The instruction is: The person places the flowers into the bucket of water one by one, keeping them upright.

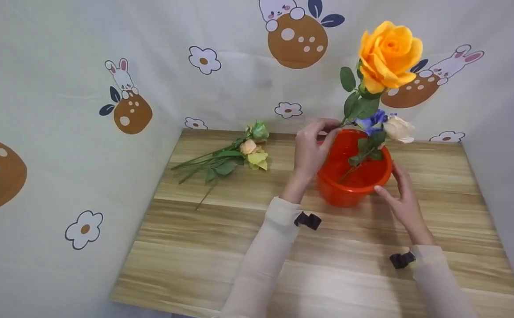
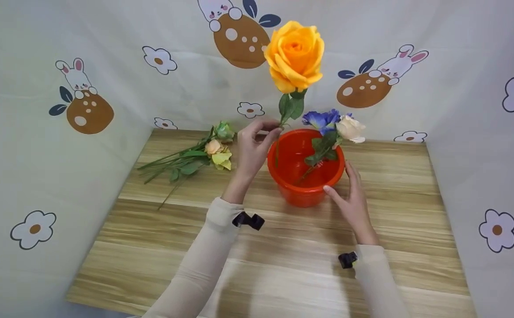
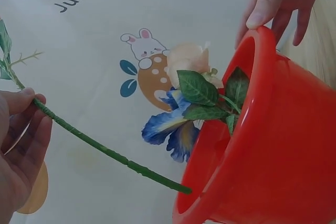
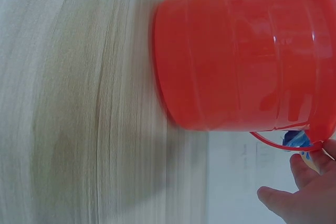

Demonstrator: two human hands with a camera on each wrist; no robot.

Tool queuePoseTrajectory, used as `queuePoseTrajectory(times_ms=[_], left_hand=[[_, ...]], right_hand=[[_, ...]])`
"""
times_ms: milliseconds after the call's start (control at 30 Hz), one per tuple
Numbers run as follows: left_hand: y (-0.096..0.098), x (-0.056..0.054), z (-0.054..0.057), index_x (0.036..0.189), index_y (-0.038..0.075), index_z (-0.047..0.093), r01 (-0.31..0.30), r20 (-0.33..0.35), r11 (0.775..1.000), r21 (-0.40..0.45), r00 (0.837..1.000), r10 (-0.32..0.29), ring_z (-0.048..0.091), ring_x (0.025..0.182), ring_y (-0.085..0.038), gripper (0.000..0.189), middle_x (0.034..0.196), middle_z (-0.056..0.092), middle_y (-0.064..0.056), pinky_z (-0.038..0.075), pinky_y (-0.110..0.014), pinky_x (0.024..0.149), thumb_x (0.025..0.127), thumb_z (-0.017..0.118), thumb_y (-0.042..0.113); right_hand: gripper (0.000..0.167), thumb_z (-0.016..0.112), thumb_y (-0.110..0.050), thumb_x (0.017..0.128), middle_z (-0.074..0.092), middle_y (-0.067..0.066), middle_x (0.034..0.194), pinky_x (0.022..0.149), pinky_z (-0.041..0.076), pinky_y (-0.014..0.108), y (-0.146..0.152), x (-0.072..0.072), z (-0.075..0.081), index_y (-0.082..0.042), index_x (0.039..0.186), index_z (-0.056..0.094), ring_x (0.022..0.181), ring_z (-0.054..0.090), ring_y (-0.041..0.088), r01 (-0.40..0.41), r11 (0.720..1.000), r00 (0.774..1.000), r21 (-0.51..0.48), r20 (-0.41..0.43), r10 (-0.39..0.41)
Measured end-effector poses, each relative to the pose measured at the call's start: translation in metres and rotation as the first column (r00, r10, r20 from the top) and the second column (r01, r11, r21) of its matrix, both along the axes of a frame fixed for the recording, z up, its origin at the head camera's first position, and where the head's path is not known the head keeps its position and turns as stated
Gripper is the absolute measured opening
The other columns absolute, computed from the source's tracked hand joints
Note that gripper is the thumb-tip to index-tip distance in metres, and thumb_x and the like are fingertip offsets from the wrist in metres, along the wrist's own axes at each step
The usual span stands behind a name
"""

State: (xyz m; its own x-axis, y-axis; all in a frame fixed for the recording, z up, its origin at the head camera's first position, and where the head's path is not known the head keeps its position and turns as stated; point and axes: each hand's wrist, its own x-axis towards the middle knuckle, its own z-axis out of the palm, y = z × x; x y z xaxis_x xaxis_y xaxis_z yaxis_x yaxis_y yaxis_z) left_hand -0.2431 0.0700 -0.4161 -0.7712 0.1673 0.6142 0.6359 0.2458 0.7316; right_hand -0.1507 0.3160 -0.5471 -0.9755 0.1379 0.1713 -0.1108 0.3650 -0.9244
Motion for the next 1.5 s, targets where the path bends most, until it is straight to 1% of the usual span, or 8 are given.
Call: queuePoseTrajectory(times_ms=[333,567,800,933,1133,1233,1367,1500], left_hand=[[0.008,-0.001,-0.018,0.104,0.004,0.074,0.014,0.03,1.0,-0.011,0.999,-0.013,0.069,0.087,-0.012,0.017,0.101,0.076,-0.008,0.055,-0.009,0.075,0.092,0.071,0.016],[0.013,0.0,-0.032,0.103,0.006,0.074,0.0,0.036,0.997,-0.073,0.999,0.003,0.068,0.088,-0.01,0.017,0.1,0.075,-0.005,0.052,-0.007,0.076,0.094,0.069,0.019],[0.019,0.001,-0.045,0.102,0.008,0.074,0.014,0.073,0.992,-0.123,0.997,-0.005,0.068,0.089,-0.011,0.014,0.098,0.075,-0.003,0.052,-0.007,0.078,0.092,0.071,0.018],[0.022,0.001,-0.053,0.103,0.009,0.074,0.007,0.102,0.987,-0.161,0.995,0.01,0.068,0.09,-0.009,0.014,0.099,0.075,-0.002,0.051,-0.006,0.08,0.092,0.071,0.019],[0.025,-0.002,-0.061,0.103,0.011,0.074,0.004,0.157,0.98,-0.198,0.987,0.028,0.067,0.088,-0.006,0.014,0.098,0.075,0.0,0.049,-0.003,0.078,0.092,0.071,0.02],[0.027,-0.004,-0.065,0.103,0.011,0.074,0.008,0.174,0.975,-0.221,0.984,0.032,0.068,0.087,-0.006,0.014,0.098,0.076,0.0,0.049,-0.003,0.077,0.092,0.071,0.02],[0.028,-0.005,-0.069,0.104,0.012,0.074,0.009,0.192,0.964,-0.267,0.98,0.044,0.069,0.087,-0.006,0.014,0.098,0.076,0.001,0.049,-0.003,0.078,0.092,0.071,0.02],[0.029,-0.006,-0.073,0.104,0.013,0.073,0.003,0.21,0.946,-0.324,0.975,0.069,0.068,0.087,-0.004,0.014,0.098,0.076,0.003,0.049,-0.003,0.078,0.093,0.071,0.021]], right_hand=[[0.08,0.07,-0.014,0.093,0.024,0.015,0.163,0.128,0.016,0.042,0.001,0.0,-0.004,-0.015,0.159,0.024,0.151,0.022,0.036,0.0,1.0,1.0,0.021,-0.018,0.001],[0.08,0.07,-0.011,0.093,0.024,0.014,0.164,0.128,0.016,0.039,0.001,0.0,-0.003,-0.014,0.159,0.024,0.152,0.021,0.035,0.0,1.0,1.0,0.009,-0.018,0.0],[0.076,0.067,-0.001,0.092,0.023,0.025,0.161,0.126,0.015,0.053,-0.018,0.012,0.033,0.005,0.155,0.023,0.149,0.021,0.043,-0.003,1.0,1.0,-0.015,-0.017,0.003],[0.077,0.067,-0.002,0.093,0.023,0.025,0.161,0.125,0.014,0.055,-0.014,0.008,0.024,0.003,0.155,0.023,0.15,0.02,0.043,0.0,1.0,1.0,-0.018,-0.013,0.0],[0.08,0.069,-0.005,0.092,0.023,0.017,0.164,0.127,0.015,0.048,-0.002,0.0,0.001,-0.007,0.158,0.023,0.152,0.021,0.036,0.004,1.0,1.0,-0.015,-0.016,-0.005],[0.081,0.07,-0.008,0.092,0.022,0.014,0.165,0.128,0.016,0.045,0.0,-0.002,-0.001,-0.01,0.158,0.023,0.152,0.021,0.033,0.001,1.0,1.0,-0.018,-0.01,-0.001],[0.082,0.07,-0.009,0.092,0.022,0.014,0.165,0.128,0.016,0.041,0.0,-0.001,-0.001,-0.011,0.159,0.022,0.152,0.021,0.033,0.0,1.0,1.0,-0.014,-0.001,0.0],[0.081,0.069,-0.007,0.093,0.022,0.016,0.164,0.128,0.016,0.042,-0.002,0.0,0.002,-0.009,0.159,0.022,0.152,0.021,0.035,0.005,1.0,1.0,-0.007,0.0,-0.005]])
